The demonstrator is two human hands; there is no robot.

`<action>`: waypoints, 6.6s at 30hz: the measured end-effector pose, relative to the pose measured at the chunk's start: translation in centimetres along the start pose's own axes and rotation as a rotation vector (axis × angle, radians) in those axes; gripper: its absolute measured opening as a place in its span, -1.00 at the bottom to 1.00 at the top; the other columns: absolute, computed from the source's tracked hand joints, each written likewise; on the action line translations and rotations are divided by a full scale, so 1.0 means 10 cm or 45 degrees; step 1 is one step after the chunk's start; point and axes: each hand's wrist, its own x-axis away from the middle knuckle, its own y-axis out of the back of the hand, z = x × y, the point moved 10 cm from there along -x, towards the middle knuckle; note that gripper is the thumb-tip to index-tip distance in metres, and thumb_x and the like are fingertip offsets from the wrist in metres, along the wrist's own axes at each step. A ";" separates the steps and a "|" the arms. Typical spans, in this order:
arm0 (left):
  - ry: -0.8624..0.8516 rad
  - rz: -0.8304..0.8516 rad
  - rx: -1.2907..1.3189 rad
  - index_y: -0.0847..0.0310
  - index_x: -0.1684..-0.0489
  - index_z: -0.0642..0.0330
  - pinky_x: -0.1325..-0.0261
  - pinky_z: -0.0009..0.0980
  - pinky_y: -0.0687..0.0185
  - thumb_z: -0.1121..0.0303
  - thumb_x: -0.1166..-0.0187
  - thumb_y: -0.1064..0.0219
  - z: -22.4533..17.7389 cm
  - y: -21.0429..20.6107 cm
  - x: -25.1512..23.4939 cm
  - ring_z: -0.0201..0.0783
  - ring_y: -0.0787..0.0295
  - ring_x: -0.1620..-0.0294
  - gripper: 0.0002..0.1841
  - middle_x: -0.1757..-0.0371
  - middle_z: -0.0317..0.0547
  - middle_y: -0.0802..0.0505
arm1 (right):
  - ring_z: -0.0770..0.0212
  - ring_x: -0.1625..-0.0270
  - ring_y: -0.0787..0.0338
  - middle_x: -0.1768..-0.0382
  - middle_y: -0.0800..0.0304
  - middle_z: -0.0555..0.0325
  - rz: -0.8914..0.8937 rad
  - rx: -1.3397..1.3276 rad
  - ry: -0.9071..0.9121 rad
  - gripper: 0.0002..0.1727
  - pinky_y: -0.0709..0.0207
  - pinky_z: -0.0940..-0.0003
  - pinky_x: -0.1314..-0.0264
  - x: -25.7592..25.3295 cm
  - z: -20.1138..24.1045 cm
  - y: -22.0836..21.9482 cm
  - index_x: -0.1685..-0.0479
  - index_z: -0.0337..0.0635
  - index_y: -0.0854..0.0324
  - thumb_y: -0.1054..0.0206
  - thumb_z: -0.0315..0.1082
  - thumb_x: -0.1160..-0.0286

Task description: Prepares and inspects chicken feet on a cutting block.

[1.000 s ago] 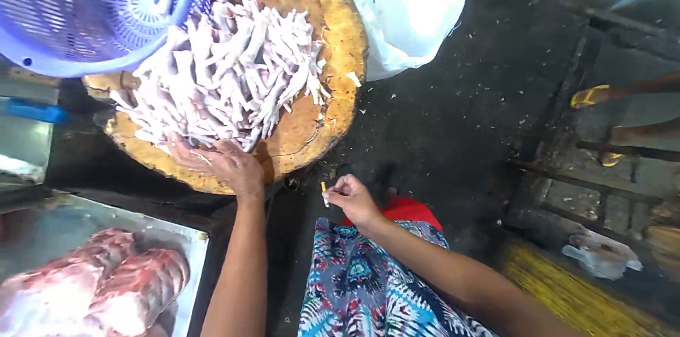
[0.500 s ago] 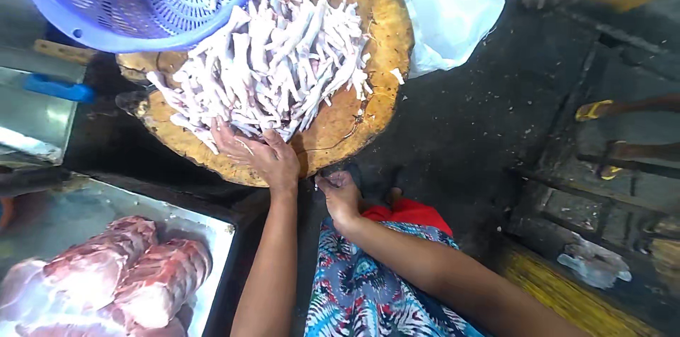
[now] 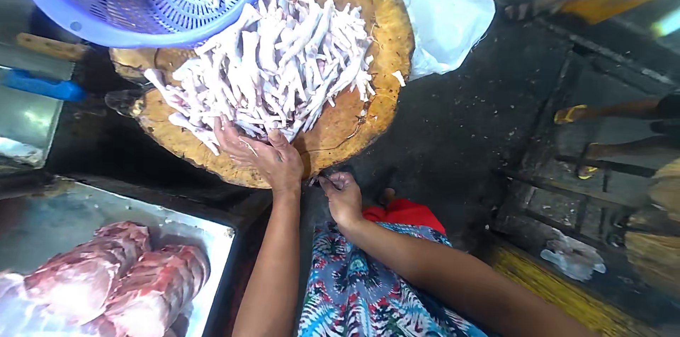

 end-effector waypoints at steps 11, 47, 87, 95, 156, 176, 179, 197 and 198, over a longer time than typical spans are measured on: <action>0.009 -0.108 0.083 0.19 -0.87 0.28 -0.84 0.16 0.42 -0.40 -0.60 0.33 -0.04 0.05 -0.01 0.08 0.20 -0.89 0.00 -0.87 0.19 -0.02 | 0.33 0.11 -0.75 0.07 -0.69 0.00 -0.305 -0.060 0.655 -0.66 -0.69 0.43 0.01 0.02 0.70 0.98 -0.21 -0.40 -0.42 -0.30 -0.37 -0.60; 0.119 -0.577 -0.277 0.02 -0.65 0.67 -0.85 -0.01 0.15 -0.49 -0.52 0.16 -0.17 0.32 0.07 0.30 -0.04 -0.79 0.17 -0.66 0.67 -0.20 | 0.12 0.14 -0.88 0.15 -0.82 -0.01 1.621 0.045 0.677 -0.77 -0.83 0.11 -0.04 -0.29 4.31 -0.32 -0.06 -0.29 -0.52 -0.38 -0.50 -0.48; 0.796 -0.417 1.886 -0.63 0.36 -0.04 -0.35 -0.10 -0.63 -0.05 -0.86 0.43 -1.81 -0.71 -0.04 -0.18 -0.77 -0.12 -0.35 0.18 -0.23 -0.83 | 0.19 -0.08 -0.75 0.02 -0.77 0.05 1.660 0.996 1.568 -0.49 -0.64 0.15 -0.23 -0.42 3.37 0.42 -0.21 -0.19 -0.67 0.02 0.03 -0.85; 0.443 -0.281 1.539 -0.60 0.22 -0.07 -0.47 -0.22 -0.53 -0.16 -0.78 0.03 -1.93 -0.86 -0.03 -0.23 -0.66 -0.33 -0.56 -0.13 -0.23 -0.79 | 0.30 0.18 -0.76 0.27 -0.76 0.06 1.787 0.856 1.259 -0.51 -0.67 0.27 0.05 -0.38 3.23 0.18 -0.07 -0.29 -0.64 -0.06 0.01 -0.83; 0.111 -0.156 -0.677 -0.35 -0.73 0.03 -0.73 0.49 0.29 0.13 -0.75 -0.12 -1.85 -0.71 -0.26 0.17 0.08 -0.89 -0.45 -0.85 -0.10 -0.27 | -0.01 0.04 -0.83 -0.16 -0.73 -0.25 0.465 1.269 1.875 -0.61 -0.77 0.14 0.05 -1.63 4.13 1.18 -0.22 -0.26 -0.75 -0.20 -0.16 -0.74; -0.014 -0.352 -0.510 -0.26 -0.78 -0.14 -0.80 0.28 0.41 -0.35 -0.73 0.46 -1.52 -0.96 0.06 0.05 0.09 -0.91 -0.20 -0.85 -0.11 -0.30 | -0.37 -0.32 -0.69 -0.12 -0.78 -0.38 0.478 2.811 2.072 -0.72 -0.34 -0.41 -0.43 -0.56 4.28 -2.60 0.09 -0.49 -0.76 -0.30 -0.36 -0.55; -0.065 -0.357 -0.429 -0.28 -0.75 -0.13 -0.81 0.26 0.45 -0.34 -0.73 0.29 -1.54 -0.90 0.21 -0.01 0.08 -0.91 -0.26 -0.82 -0.14 -0.35 | -0.35 -0.32 -0.71 -0.11 -0.80 -0.34 0.554 2.984 2.175 -0.74 -0.22 -0.45 -0.57 -0.60 4.14 -2.65 0.04 -0.40 -0.79 -0.29 -0.36 -0.59; -0.055 -0.618 0.060 -0.56 -0.30 -0.01 -0.55 -0.17 -0.34 -0.29 -0.76 0.24 -1.47 -0.57 0.46 -0.21 -0.57 -0.40 -0.34 -0.22 -0.13 -0.75 | 0.22 0.01 -0.80 0.10 -0.80 0.06 1.685 1.287 1.871 -0.52 -0.70 0.19 -0.13 -0.16 3.73 -0.03 -0.03 -0.22 -0.71 0.01 -0.03 -0.88; -0.038 -0.541 0.191 -0.61 -0.17 0.10 -0.41 -0.27 -0.51 -0.25 -0.78 0.24 -1.60 -0.53 0.38 -0.27 -0.66 -0.26 -0.34 -0.09 -0.11 -0.78 | 0.22 -0.02 -0.79 0.10 -0.79 0.05 1.708 1.248 1.841 -0.53 -0.69 0.20 -0.17 -0.21 3.62 0.04 -0.02 -0.23 -0.70 0.01 -0.05 -0.89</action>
